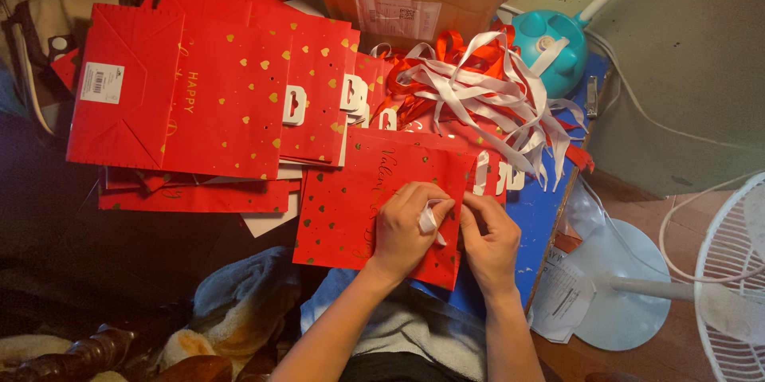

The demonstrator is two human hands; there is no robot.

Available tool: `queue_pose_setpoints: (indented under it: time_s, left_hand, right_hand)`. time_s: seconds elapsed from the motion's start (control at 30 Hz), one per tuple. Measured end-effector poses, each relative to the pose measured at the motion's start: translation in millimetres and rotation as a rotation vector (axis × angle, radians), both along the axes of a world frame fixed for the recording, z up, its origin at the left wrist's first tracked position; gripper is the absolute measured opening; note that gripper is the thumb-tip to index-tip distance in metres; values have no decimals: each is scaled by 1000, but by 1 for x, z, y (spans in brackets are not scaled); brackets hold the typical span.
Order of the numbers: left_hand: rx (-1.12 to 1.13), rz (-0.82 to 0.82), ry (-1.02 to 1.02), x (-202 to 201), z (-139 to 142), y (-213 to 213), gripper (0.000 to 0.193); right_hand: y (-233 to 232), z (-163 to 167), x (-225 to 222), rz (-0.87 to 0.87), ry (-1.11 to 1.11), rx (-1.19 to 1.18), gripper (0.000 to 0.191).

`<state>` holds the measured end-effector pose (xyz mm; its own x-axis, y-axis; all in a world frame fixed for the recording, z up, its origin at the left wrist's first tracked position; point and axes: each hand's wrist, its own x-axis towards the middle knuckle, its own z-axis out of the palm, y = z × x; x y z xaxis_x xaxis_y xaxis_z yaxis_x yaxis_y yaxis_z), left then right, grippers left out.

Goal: The person assembles red Valentine's Day gift bags by threading white ribbons through the bag handles and tying them. They handle multiple bags one at a time, folding and securing the ribbons, then placing the finished bags into a pile.

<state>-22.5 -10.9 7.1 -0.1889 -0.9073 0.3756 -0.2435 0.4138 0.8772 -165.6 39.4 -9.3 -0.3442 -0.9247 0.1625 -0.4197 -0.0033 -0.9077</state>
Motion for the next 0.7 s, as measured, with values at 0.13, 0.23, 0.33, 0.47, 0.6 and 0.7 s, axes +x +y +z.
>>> queue_pose_setpoints:
  time_s: [0.13, 0.23, 0.33, 0.47, 0.6, 0.7]
  left_hand:
    - [14, -5, -5, 0, -3, 1, 13]
    - [3, 6, 17, -1, -5, 1, 13]
    - [-9, 8, 39, -1, -7, 0, 13]
    - [-19, 17, 32, -1, -8, 0, 15]
    - [572, -87, 306, -2, -8, 3, 18]
    - [395, -57, 413, -3, -4, 1, 23]
  right_hand:
    - [-1, -3, -2, -43, -207, 128, 11]
    - [-3, -4, -2, 22, -116, -4, 9]
    - [-4, -4, -2, 0, -123, 57, 8]
    - [-5, -6, -2, 14, -70, -51, 11]
    - [-4, -9, -5, 25, -46, -105, 12]
    - [-3, -13, -6, -47, -69, 26, 14]
